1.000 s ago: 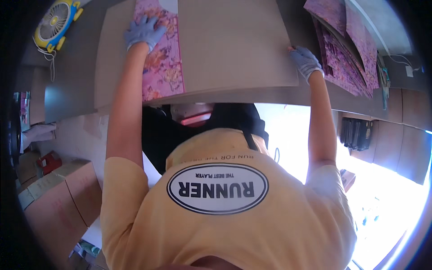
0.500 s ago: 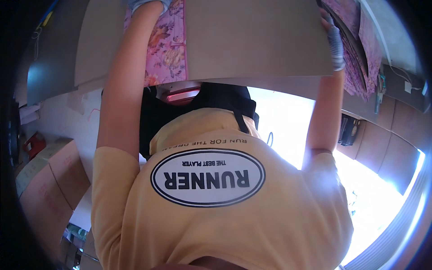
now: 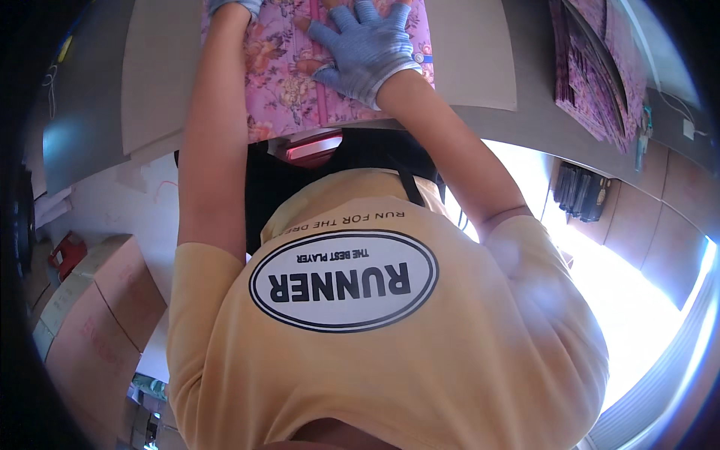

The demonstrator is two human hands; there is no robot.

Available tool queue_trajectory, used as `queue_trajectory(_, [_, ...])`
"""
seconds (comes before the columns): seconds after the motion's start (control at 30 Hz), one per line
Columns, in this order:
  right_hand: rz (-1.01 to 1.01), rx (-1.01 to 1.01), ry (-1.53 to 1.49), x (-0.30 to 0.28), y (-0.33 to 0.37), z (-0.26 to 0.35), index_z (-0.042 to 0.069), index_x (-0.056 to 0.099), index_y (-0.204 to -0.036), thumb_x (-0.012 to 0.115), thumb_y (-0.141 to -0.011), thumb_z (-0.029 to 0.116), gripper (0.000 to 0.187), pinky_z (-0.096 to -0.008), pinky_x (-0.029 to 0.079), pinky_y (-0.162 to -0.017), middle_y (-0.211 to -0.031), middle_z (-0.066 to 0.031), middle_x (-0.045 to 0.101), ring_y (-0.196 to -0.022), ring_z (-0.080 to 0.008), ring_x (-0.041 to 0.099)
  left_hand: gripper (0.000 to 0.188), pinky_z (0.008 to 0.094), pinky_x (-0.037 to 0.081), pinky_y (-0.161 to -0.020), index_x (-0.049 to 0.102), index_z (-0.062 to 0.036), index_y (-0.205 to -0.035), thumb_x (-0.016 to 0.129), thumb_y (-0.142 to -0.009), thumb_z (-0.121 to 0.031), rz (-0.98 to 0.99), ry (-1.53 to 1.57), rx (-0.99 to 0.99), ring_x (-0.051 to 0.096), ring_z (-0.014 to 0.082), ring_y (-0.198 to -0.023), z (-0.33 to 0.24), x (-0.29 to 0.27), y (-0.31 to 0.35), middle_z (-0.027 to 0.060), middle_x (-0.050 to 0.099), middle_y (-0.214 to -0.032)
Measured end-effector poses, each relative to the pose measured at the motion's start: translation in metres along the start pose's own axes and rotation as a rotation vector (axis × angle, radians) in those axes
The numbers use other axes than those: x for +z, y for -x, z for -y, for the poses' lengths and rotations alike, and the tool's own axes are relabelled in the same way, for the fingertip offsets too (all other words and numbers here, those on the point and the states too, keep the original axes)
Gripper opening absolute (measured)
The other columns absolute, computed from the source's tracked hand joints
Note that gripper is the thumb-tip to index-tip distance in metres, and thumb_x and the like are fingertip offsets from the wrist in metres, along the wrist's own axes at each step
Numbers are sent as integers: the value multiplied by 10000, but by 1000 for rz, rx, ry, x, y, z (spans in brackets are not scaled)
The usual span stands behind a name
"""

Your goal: The person wraps a pink floral patterned item inside a brown cardboard box. They place the item on the table, fold the cardboard flaps over it, and smooth the surface. The process is repeated for multiple items throughout the clip.

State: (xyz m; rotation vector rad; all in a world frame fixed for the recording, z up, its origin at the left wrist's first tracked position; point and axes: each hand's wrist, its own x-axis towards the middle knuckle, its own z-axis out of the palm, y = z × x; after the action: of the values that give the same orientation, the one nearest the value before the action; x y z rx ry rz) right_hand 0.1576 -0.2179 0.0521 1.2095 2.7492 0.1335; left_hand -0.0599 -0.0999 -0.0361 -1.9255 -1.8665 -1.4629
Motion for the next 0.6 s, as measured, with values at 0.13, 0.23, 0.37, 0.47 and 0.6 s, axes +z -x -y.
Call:
queue_trajectory(0.13, [-19,-46,53,8,3,-3,231,353,-1440,432,-857,620,705,-760,186,-979,-1485,-144,316,-1387,-410,231,360,415,501,-788,647,-136,-1113,620,-830,-357,274,29,-94,642,331,-898,-42,-26,-5,164,678,-953])
queue_trajectory(0.23, [-37,-95,73,19,3,-7,237,325,-1454,435,-846,641,739,-763,206,-964,-1497,-144,294,-1387,-410,229,496,411,501,-788,594,-149,-1203,685,-776,-384,306,87,-171,649,319,-897,-45,-27,-6,142,686,-953])
queue_trajectory(0.37, [-91,-149,124,26,6,-6,240,311,-1461,438,-831,659,767,-768,198,-966,-1512,-142,266,-1388,-404,228,658,405,507,-744,521,-186,-1298,744,-708,-372,190,-19,-212,659,299,-842,-31,-13,0,113,693,-905])
queue_trajectory(0.47, [-64,-159,90,20,9,-7,243,311,-1461,432,-827,664,771,-768,176,-979,-1518,-140,257,-1391,-394,225,624,409,509,-727,531,-182,-1267,737,-703,-349,342,46,-296,657,288,-820,-41,-18,-4,109,687,-884])
queue_trajectory(0.6, [19,-159,50,11,10,-5,244,310,-1461,417,-825,677,777,-765,137,-997,-1522,-137,250,-1397,-381,219,526,412,509,-708,554,-171,-1194,723,-712,-295,321,15,-288,652,285,-784,-39,-19,-4,102,677,-826])
